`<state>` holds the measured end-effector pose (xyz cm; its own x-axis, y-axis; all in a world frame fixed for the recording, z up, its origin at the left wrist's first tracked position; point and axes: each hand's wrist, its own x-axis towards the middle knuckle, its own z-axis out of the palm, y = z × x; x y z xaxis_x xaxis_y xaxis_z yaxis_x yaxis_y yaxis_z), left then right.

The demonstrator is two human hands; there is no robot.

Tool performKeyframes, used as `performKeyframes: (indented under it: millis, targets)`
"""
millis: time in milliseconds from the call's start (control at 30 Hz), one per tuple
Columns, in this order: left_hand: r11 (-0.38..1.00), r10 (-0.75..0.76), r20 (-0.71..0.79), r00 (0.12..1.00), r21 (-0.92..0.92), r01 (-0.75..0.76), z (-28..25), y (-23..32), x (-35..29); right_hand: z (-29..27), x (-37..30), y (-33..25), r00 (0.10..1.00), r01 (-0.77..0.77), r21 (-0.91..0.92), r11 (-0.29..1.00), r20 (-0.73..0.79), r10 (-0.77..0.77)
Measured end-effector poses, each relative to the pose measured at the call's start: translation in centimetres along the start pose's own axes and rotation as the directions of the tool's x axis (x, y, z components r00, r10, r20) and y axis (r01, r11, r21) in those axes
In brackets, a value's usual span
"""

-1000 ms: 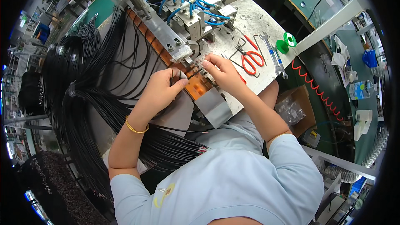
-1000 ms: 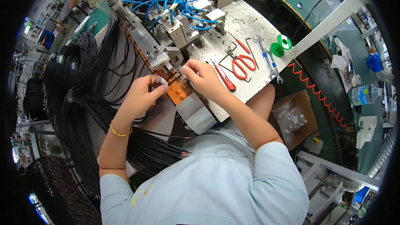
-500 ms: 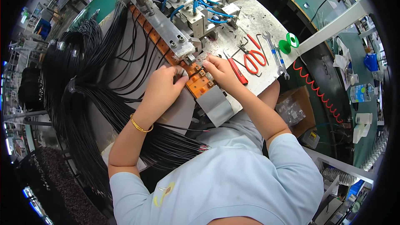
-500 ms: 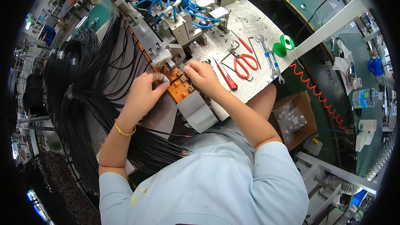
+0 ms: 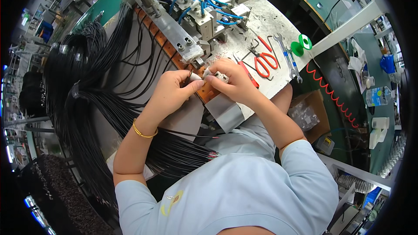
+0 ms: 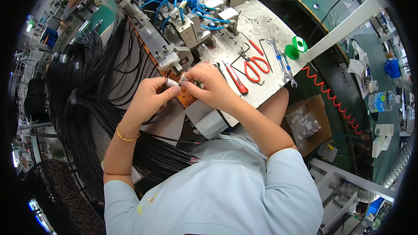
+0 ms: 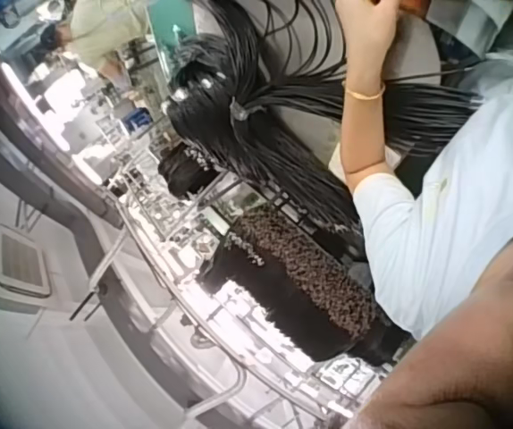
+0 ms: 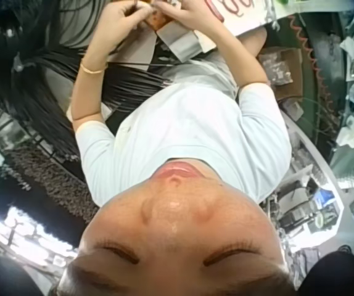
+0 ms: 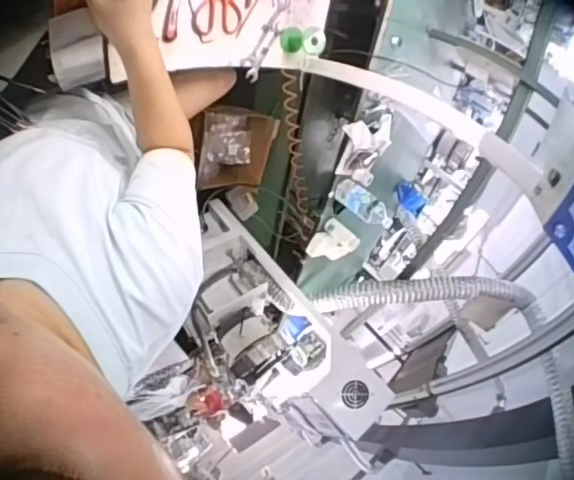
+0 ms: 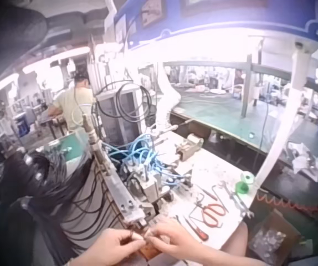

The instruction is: The person fits small plastic connectors onto the ends of wires from a bundle one by one by hand at a workstation fixture.

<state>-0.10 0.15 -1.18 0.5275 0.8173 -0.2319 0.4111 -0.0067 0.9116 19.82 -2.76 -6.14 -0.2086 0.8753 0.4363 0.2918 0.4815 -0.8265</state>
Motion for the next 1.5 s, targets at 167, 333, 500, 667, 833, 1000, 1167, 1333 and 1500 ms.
performKeyframes:
  millis: [167,333,500,667,833,1000,1167,1333,1500]
  targets:
    - [0.99,0.116,-0.094,0.989,0.091,-0.107,0.7,-0.3,0.0,0.2,0.2,-0.8,0.992,0.117,-0.222,0.968,-0.013,-0.123]
    - [0.995,0.071,-0.114,0.991,0.076,-0.062,0.6,0.1,-0.3,0.2,-0.1,-1.0,0.988,0.121,-0.391,0.912,-0.044,-0.15]
    - [0.985,0.16,-0.068,0.985,0.082,-0.154,0.4,-0.4,-0.1,-0.1,0.5,-0.1,1.0,-0.026,-0.078,0.997,-0.014,0.025]
    - [0.985,0.165,-0.038,0.986,0.056,-0.163,-0.3,-0.6,0.1,-0.1,0.2,0.3,0.985,-0.173,0.06,0.983,0.034,0.171]
    - [1.0,0.012,-0.041,0.999,0.013,-0.012,-1.2,0.4,0.0,-0.2,0.1,0.1,1.0,-0.004,-0.388,0.922,0.004,0.005]
    - [0.991,0.021,-0.041,0.999,0.131,-0.016,-1.1,0.0,0.0,-0.2,0.2,-0.1,0.982,-0.184,0.03,0.982,-0.042,0.185]
    - [0.949,0.124,-0.046,0.991,0.298,-0.105,-0.8,-0.6,-0.1,-0.1,0.1,2.0,0.961,-0.259,-0.038,0.965,-0.111,0.253]
    - [0.961,0.07,-0.048,0.996,0.271,-0.054,-0.8,-0.5,-0.2,-0.5,0.2,2.2,0.991,-0.131,-0.183,0.974,-0.036,0.127]
    - [0.892,0.11,-0.083,0.99,0.447,-0.062,-0.3,-1.0,0.0,0.3,-0.1,3.6,0.983,-0.184,-0.037,0.982,-0.026,0.183]
